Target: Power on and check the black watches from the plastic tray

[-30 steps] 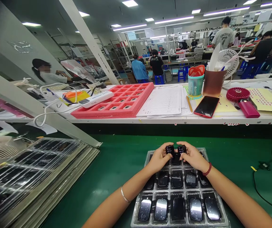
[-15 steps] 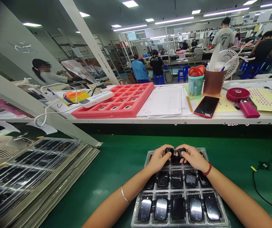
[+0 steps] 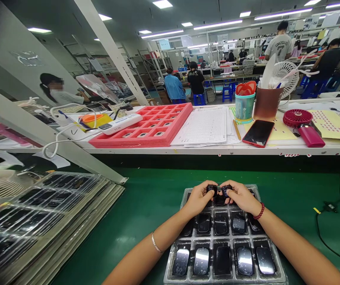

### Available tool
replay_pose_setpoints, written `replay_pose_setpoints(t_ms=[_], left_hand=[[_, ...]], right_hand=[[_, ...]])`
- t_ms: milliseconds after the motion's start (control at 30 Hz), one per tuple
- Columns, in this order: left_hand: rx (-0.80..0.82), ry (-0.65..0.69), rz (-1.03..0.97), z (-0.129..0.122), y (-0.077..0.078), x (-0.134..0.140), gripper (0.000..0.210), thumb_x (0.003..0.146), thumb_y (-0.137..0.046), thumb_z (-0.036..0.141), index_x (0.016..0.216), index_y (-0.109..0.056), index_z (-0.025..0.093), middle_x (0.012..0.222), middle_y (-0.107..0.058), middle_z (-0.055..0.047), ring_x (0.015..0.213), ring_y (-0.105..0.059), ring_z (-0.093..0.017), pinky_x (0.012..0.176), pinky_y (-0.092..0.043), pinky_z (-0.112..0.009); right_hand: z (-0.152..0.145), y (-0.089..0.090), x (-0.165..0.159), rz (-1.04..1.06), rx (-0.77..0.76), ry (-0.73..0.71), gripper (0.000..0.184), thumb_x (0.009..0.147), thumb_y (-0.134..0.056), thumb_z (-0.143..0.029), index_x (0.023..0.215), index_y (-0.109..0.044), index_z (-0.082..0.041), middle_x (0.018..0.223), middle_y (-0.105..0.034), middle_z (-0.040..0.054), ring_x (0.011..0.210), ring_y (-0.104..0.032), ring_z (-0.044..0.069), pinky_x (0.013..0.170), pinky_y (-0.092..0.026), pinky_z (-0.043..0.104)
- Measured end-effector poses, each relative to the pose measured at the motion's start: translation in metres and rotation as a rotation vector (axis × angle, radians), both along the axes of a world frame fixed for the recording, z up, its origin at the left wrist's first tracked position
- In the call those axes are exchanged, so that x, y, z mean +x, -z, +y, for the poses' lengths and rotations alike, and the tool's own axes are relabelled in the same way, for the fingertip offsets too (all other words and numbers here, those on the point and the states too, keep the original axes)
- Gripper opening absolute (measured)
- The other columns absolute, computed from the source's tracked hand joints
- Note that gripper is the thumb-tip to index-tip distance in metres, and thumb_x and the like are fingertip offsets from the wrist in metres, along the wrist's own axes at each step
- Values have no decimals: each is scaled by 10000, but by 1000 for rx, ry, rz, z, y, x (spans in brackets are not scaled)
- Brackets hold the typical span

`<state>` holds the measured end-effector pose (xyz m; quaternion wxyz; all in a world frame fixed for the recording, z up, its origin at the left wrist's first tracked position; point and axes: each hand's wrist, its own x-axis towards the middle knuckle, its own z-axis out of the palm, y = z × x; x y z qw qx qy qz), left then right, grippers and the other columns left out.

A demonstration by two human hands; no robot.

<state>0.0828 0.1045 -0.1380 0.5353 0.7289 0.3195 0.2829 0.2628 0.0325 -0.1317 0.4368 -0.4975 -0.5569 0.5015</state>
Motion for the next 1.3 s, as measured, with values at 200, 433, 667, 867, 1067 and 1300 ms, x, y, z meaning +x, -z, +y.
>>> replay_pose_setpoints(t_ms=[200,433,667,867,1067,1300], left_hand=[[-2,-4,2,-1,-4,0,243,772,-484,152,987,-597,166,799,-631,-29,587,-555,-106,573,-454,-229],[-1,6,-1,0,0,-1,248,776,-483,158,996,-597,167,803,-631,-29,595,-554,-106,575,-443,-227],[10,-35,-4,1,1,-2,369,724,-523,112,1086,-545,184,846,-641,-30,606,-530,-103,531,-396,-204],[-6,-60,-42,2,-2,-1,281,750,-524,146,1027,-572,170,878,-634,-40,751,-583,-144,656,-443,-237],[-8,-64,-40,3,-3,-1,270,738,-518,124,998,-579,165,875,-636,-42,774,-585,-151,676,-440,-244],[-12,-51,-7,0,-6,-1,360,705,-523,87,1052,-555,175,822,-631,-17,566,-489,-86,510,-353,-196]], right_hand=[[0,1,0,-6,6,1,248,874,-455,-274,1092,-540,-193,901,-652,38,640,-637,131,553,-493,270],[0,1,1,-12,1,-3,251,869,-453,-271,1090,-537,-188,919,-649,44,640,-636,130,552,-494,267],[-2,1,0,58,37,35,388,832,-475,-204,1219,-455,-226,1095,-622,83,825,-656,183,652,-529,308],[-2,2,-1,46,46,-4,403,819,-505,-221,1219,-467,-224,1104,-629,92,826,-656,193,642,-534,315],[-2,0,-1,31,47,0,357,839,-478,-224,1196,-486,-213,1095,-634,98,779,-662,180,620,-529,307],[-1,2,0,43,42,8,364,829,-498,-218,1192,-484,-219,1099,-633,90,791,-661,182,627,-524,303]])
